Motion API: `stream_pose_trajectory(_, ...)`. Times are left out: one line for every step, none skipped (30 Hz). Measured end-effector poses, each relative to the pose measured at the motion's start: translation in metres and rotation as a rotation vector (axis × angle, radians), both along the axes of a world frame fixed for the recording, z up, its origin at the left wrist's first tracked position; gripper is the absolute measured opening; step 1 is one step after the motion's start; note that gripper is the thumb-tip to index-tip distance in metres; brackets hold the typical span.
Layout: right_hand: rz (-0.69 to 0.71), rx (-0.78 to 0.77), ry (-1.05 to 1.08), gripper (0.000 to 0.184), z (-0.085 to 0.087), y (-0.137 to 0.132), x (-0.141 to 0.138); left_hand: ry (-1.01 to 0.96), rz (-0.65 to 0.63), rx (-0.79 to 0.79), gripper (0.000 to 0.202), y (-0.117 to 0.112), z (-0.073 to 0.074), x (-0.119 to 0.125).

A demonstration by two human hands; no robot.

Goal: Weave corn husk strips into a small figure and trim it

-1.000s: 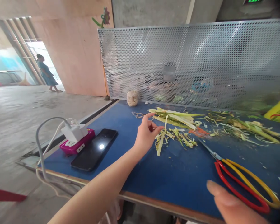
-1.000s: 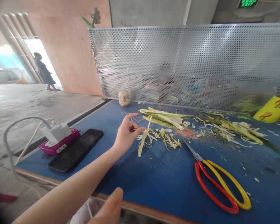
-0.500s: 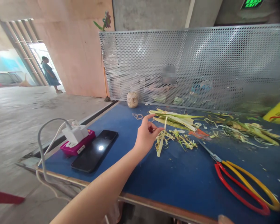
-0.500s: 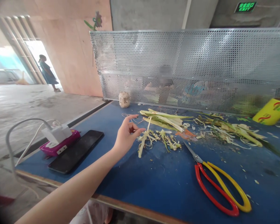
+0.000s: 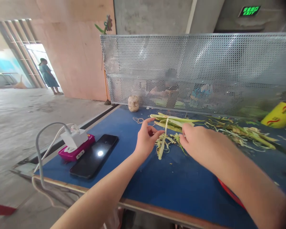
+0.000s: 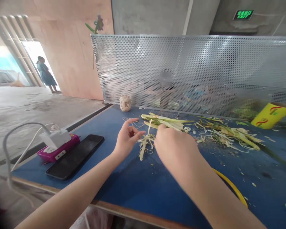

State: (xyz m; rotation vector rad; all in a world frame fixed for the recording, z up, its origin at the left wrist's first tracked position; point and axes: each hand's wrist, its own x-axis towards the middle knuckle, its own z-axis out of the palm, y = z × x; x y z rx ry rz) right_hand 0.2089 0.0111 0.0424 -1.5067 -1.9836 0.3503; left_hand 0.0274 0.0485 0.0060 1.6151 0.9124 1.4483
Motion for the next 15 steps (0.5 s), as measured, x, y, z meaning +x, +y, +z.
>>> stream_pose_trajectory(-0.031,-0.034,-0.031,0.019,0.001,0.003,-0.001,-0.013,0.001,-0.020,0.048,0.000,0.001,0.000)
stream_pose_trajectory(-0.050,-0.075,-0.058,0.025,0.001,0.006,-0.003,-0.028,0.000,-0.041,0.048,-0.001,0.001,0.000)
stream_pose_trajectory(-0.050,-0.112,-0.069,0.030,0.000,0.010,-0.005,-0.047,-0.006,-0.059,0.049,-0.001,0.002,0.000)
stream_pose_trajectory(-0.023,-0.146,-0.052,0.034,-0.001,0.015,-0.008,-0.066,-0.019,-0.073,0.050,-0.001,0.002,0.000)
stream_pose_trajectory(0.031,-0.154,-0.006,0.036,-0.004,0.019,-0.010,-0.082,-0.038,-0.080,0.051,-0.001,0.002,0.001)
stream_pose_trajectory(0.094,-0.150,0.062,0.036,-0.007,0.022,-0.012,-0.093,-0.061,-0.083,0.052,-0.001,0.002,0.001)
stream_pose_trajectory(0.150,-0.159,0.132,0.036,-0.011,0.025,-0.014,-0.100,-0.080,-0.084,0.052,-0.002,0.003,0.001)
stream_pose_trajectory(0.194,-0.180,0.193,0.035,-0.015,0.027,-0.015,-0.105,-0.096,-0.084,0.052,-0.003,0.003,0.002)
stream_pose_trajectory(0.229,-0.209,0.241,0.034,-0.018,0.028,-0.015,-0.106,-0.107,-0.082,0.052,-0.004,0.004,0.002)
stream_pose_trajectory(0.257,-0.241,0.278,0.034,-0.021,0.028,-0.015,-0.104,-0.108,-0.084,0.051,-0.005,0.005,0.003)
stream_pose_trajectory(0.280,-0.267,0.306,0.033,-0.024,0.028,-0.014,-0.103,-0.110,-0.080,0.052,-0.006,0.006,0.003)
stream_pose_trajectory(0.300,-0.286,0.330,0.033,-0.025,0.028,-0.013,-0.096,-0.104,-0.073,0.051,-0.008,0.007,0.003)
stream_pose_trajectory(0.317,-0.300,0.354,0.032,-0.026,0.028,-0.012,-0.086,-0.104,-0.064,0.050,-0.009,0.008,0.003)
stream_pose_trajectory(0.327,-0.310,0.381,0.031,-0.026,0.027,-0.011,-0.073,-0.097,-0.058,0.050,-0.010,0.009,0.003)
stream_pose_trajectory(0.329,-0.317,0.409,0.030,-0.026,0.026,-0.011,-0.068,-0.089,-0.050,0.049,-0.011,0.009,0.004)
